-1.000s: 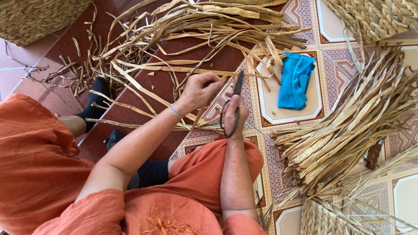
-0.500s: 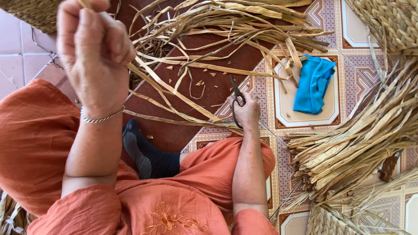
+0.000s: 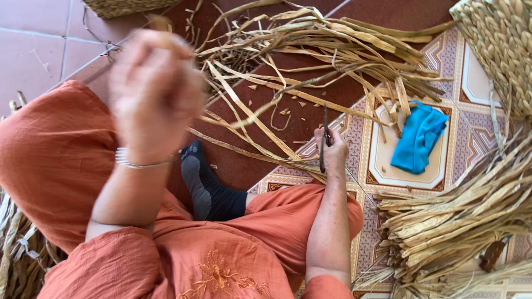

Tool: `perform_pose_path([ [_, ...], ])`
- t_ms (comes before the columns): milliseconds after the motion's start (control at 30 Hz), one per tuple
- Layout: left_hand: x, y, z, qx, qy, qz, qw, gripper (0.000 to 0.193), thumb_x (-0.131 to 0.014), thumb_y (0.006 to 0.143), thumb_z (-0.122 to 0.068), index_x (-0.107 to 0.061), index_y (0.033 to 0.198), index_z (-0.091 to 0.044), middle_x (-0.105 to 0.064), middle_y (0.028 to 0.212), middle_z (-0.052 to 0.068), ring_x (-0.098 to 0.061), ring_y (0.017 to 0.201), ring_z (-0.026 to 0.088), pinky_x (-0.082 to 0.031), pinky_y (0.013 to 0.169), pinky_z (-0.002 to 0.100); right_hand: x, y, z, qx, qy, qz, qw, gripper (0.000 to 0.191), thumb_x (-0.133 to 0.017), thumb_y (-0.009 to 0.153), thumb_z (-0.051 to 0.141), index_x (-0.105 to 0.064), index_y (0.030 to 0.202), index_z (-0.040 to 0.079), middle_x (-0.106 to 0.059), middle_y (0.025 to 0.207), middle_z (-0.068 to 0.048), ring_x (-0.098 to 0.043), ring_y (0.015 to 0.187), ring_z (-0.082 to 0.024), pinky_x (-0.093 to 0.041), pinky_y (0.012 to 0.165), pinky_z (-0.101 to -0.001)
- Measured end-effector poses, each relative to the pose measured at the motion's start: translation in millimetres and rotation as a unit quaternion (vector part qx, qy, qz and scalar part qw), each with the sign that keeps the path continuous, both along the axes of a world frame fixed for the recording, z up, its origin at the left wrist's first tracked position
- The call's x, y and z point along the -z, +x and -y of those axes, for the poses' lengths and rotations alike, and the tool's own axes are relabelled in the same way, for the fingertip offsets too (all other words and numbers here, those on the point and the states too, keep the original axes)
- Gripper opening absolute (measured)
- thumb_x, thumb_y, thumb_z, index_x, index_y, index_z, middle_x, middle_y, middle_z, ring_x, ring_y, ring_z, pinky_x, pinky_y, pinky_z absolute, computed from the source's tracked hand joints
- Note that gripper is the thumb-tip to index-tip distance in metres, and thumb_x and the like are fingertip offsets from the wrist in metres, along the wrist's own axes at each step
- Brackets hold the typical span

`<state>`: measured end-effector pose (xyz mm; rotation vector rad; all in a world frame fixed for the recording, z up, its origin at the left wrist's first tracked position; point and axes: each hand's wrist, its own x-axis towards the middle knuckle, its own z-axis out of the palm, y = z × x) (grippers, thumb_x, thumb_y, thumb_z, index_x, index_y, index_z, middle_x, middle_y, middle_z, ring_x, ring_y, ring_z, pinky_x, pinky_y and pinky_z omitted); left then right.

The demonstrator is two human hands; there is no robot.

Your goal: The person sits on a tiled floor and uses shears to trim dried plant strips into shorter lengths. They repeatedly pick up strips, cut them, and place the trimmed pieces into a woven basket beside them.

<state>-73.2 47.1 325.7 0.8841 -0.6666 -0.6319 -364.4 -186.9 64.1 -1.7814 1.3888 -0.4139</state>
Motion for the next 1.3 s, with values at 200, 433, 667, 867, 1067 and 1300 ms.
perform_pose_path([
  [200, 73.2, -74.5, 73.1, 0.086, 0.028, -0.149, 0.985, 0.012, -0.054, 0.113, -0.019, -0.059, 0.119, -0.011, -0.059, 0.093, 0.001, -0.056, 0.080, 0.009, -0.049, 0.069, 0.024, -50.2, 1.4, -30.3, -0.059, 0.141, 0.369, 0.917, 0.056, -0.086, 0.084, 0.040, -0.067, 0.123, 0.006, -0.072, 0.093, -0.003, -0.059, 0.072, -0.006, -0.049, 0.063, -0.0191],
  [433, 119.7, -155.0, 127.5, -0.037, 0.095, 0.245, 0.964, 0.017, -0.069, 0.103, -0.030, -0.071, 0.115, -0.018, -0.060, 0.113, 0.004, -0.056, 0.113, 0.021, -0.046, 0.103, 0.035, -72.5, -5.0, -69.2, -0.043, 0.151, 0.479, 0.864, 0.046, -0.092, 0.080, 0.006, -0.062, 0.114, 0.011, -0.055, 0.094, 0.010, -0.055, 0.085, -0.004, -0.050, 0.076, -0.0208],
  [667, 163.0, -141.7, 144.2, 0.156, 0.160, 0.253, 0.941, 0.057, -0.052, 0.102, -0.054, -0.055, 0.141, -0.012, -0.063, 0.127, 0.008, -0.055, 0.128, 0.024, -0.031, 0.113, 0.046, -71.1, -46.4, -39.2, -0.019, 0.161, 0.566, 0.808, 0.035, -0.079, 0.088, 0.003, -0.064, 0.118, 0.012, -0.064, 0.081, -0.002, -0.057, 0.063, -0.010, -0.048, 0.059, -0.0220],
  [867, 184.8, -127.9, 110.5, 0.367, 0.294, 0.488, 0.736, 0.055, -0.048, 0.100, -0.059, -0.077, 0.100, -0.012, -0.076, 0.087, 0.013, -0.071, 0.096, 0.030, -0.035, 0.103, 0.057, -33.4, -134.3, 6.5, -0.019, 0.229, 0.708, 0.668, 0.026, -0.073, 0.099, 0.021, -0.067, 0.124, 0.018, -0.069, 0.084, 0.000, -0.057, 0.059, -0.006, -0.052, 0.069, -0.0249],
  [1067, 185.1, -101.4, 81.2, 0.288, 0.333, 0.537, 0.720, 0.035, -0.062, 0.097, -0.040, -0.073, 0.089, -0.008, -0.073, 0.074, 0.015, -0.073, 0.070, 0.031, -0.056, 0.065, 0.045, 18.9, -195.7, 66.2, 0.214, 0.184, 0.707, 0.649, 0.016, -0.063, 0.116, 0.026, -0.055, 0.108, 0.015, -0.069, 0.090, -0.002, -0.053, 0.059, -0.009, -0.050, 0.064, -0.0308],
  [1300, 178.1, -88.4, 70.0, 0.182, 0.356, 0.621, 0.674, 0.013, -0.068, 0.086, -0.020, -0.073, 0.078, -0.011, -0.070, 0.067, 0.011, -0.072, 0.065, 0.028, -0.053, 0.053, 0.042, 39.2, -185.7, 73.6, 0.360, 0.048, 0.503, 0.784, 0.015, -0.073, 0.104, 0.013, -0.061, 0.112, 0.013, -0.065, 0.084, -0.005, -0.050, 0.053, -0.009, -0.043, 0.051, -0.0257],
])
